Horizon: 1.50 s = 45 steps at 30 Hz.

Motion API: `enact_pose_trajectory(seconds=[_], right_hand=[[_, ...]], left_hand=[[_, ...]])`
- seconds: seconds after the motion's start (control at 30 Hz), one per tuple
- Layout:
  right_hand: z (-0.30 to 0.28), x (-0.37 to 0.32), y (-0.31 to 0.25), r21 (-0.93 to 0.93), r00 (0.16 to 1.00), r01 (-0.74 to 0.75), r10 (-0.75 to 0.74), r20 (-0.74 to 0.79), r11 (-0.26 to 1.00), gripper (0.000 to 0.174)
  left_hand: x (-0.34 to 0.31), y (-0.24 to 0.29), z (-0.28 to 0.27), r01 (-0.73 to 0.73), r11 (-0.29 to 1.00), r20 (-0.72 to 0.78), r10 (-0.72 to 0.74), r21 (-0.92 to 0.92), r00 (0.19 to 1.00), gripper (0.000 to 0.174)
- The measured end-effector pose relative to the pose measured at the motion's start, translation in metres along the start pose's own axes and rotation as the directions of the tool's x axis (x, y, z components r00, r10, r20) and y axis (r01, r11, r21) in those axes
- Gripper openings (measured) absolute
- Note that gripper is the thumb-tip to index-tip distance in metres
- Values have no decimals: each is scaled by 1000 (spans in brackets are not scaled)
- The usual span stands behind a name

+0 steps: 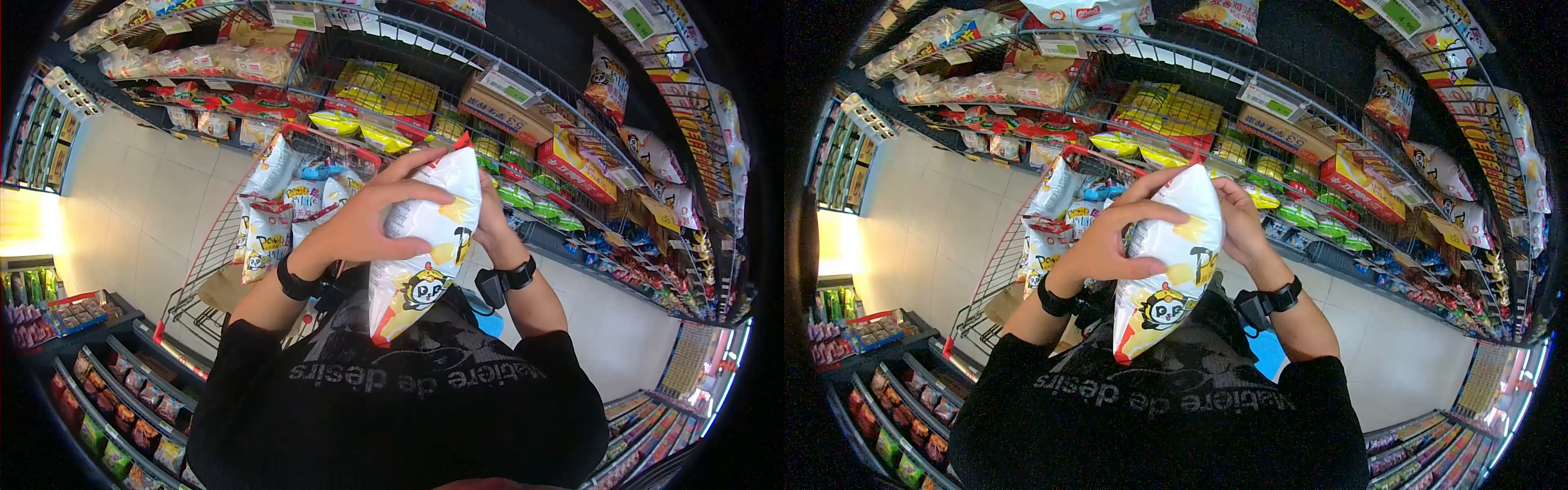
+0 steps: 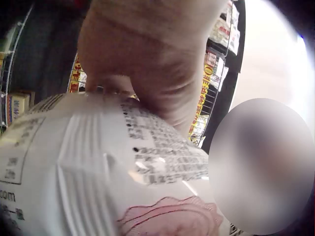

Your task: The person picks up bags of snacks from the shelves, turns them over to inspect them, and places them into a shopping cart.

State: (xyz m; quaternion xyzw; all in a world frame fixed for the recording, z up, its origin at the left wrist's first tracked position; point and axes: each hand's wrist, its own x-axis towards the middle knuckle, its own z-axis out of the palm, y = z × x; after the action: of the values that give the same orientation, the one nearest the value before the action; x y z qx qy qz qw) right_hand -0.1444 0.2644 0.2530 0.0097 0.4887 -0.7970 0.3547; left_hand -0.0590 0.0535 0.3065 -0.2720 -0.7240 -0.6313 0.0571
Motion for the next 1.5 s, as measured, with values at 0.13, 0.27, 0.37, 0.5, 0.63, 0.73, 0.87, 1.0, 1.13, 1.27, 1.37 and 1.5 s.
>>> enact_pose_trajectory(seconds=[0.13, 0.27, 0.37, 0.5, 0.63, 0.73, 0.87, 1.0, 1.13, 1.27, 1.37, 1.5], right_hand=[[10, -6, 16, 0, 989, -148, 148, -6, 989, 41], [23, -10, 26, 10, 922, -353, 346, 172, 936, 71], [34, -10, 32, 192, 891, -394, 322, 321, 899, 77], [45, -11, 33, 146, 894, -396, 345, 286, 906, 71], [48, -7, 29, 12, 871, -379, 353, 343, 925, 82], [49, -5, 30, 26, 868, -385, 352, 350, 923, 79], [45, -1, 31, 44, 874, -374, 336, 351, 926, 77], [46, 0, 25, 22, 884, -354, 327, 334, 935, 75], [40, 2, 26, 32, 890, -357, 329, 316, 934, 72], [41, 0, 24, 39, 899, -333, 304, 314, 942, 71], [41, -1, 23, 49, 900, -339, 309, 308, 939, 72], [39, -1, 24, 32, 901, -330, 305, 308, 943, 72]], left_hand=[[-14, -6, 5, 92, 996, -38, -92, -5, 995, 58], [-32, -16, 8, 163, 984, -190, -175, -73, 966, 61], [-40, -20, 6, 185, 975, -298, -213, -121, 931, 61], [-43, -18, 4, 181, 981, -344, -196, -74, 918, 77], [-43, -11, -1, 187, 980, -321, -159, 60, 934, 81], [-43, -5, -3, 185, 979, -318, -150, 81, 936, 82], [-41, -3, -4, 160, 981, -315, -120, 106, 942, 88], [-37, -1, -3, 144, 981, -301, -99, 131, 948, 88], [-34, -3, -3, 134, 985, -287, -97, 111, 953, 88], [-32, -7, -2, 129, 986, -278, -93, 111, 956, 88], [-31, -7, -2, 136, 985, -275, -102, 108, 956, 89], [-31, -9, -1, 143, 984, -272, -111, 102, 956, 88]])
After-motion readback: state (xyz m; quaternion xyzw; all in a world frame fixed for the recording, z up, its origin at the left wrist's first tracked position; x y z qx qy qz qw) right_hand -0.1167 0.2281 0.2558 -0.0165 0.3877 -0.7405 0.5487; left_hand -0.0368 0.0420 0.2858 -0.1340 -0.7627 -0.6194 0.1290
